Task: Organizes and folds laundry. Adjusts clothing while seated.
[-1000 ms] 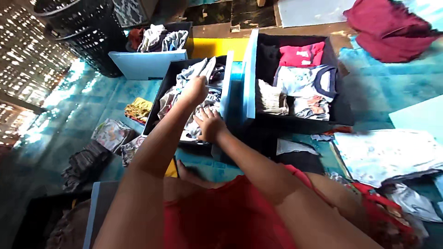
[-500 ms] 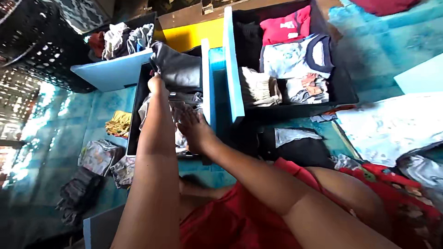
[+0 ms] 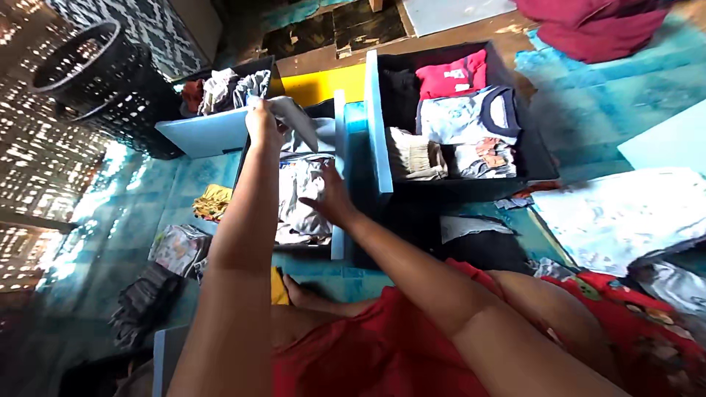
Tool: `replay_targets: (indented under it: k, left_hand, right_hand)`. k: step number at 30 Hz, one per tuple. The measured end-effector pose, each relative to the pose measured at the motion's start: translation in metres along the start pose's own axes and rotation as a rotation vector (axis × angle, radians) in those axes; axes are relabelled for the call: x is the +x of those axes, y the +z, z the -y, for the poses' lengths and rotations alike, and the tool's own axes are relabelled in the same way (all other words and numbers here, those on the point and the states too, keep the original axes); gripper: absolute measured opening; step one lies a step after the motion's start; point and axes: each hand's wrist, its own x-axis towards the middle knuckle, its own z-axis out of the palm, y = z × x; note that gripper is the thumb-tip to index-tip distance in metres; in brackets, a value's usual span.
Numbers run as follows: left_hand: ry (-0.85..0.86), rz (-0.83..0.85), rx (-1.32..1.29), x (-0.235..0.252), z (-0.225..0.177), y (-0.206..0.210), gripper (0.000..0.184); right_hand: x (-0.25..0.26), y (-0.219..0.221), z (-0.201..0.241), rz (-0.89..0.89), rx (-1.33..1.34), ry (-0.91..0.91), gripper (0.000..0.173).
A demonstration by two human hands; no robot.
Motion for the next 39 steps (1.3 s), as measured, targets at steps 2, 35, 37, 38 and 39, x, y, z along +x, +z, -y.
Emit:
replay_targets:
  k: [2, 35, 37, 38, 39]
  left_hand:
    - [-0.007, 0.013, -0.067, -0.04, -0.035, -0.004, 0.028]
    - [-0.23, 0.334, -0.385, -0.241, 0.04, -0.169, 0.03]
    - [-0.177, 0.398, -0.429, -0.239, 0.041, -0.182, 0.015]
    - [-0.154, 0.395, -0.437, -0.238, 0.04, -0.188, 0.019]
    - [-0.146, 0.37, -0.426, -0.237, 0.038, -0.194, 0.028]
  right_hand:
    - [0.008, -0.011, 0.004, -0.186, 0.045, -0.028, 0.115]
    - [-0.027, -0.096, 0.105, 0.257, 0.757, 0.067, 0.033]
    - [-0.03, -0.086, 0.103, 0.314, 0.75, 0.091, 0.036]
    - [-0.035, -0.079, 0.103, 0.355, 0.758, 0.132, 0.033]
    - [-0.039, -0.07, 0.1, 0.356, 0.79, 0.229, 0.027]
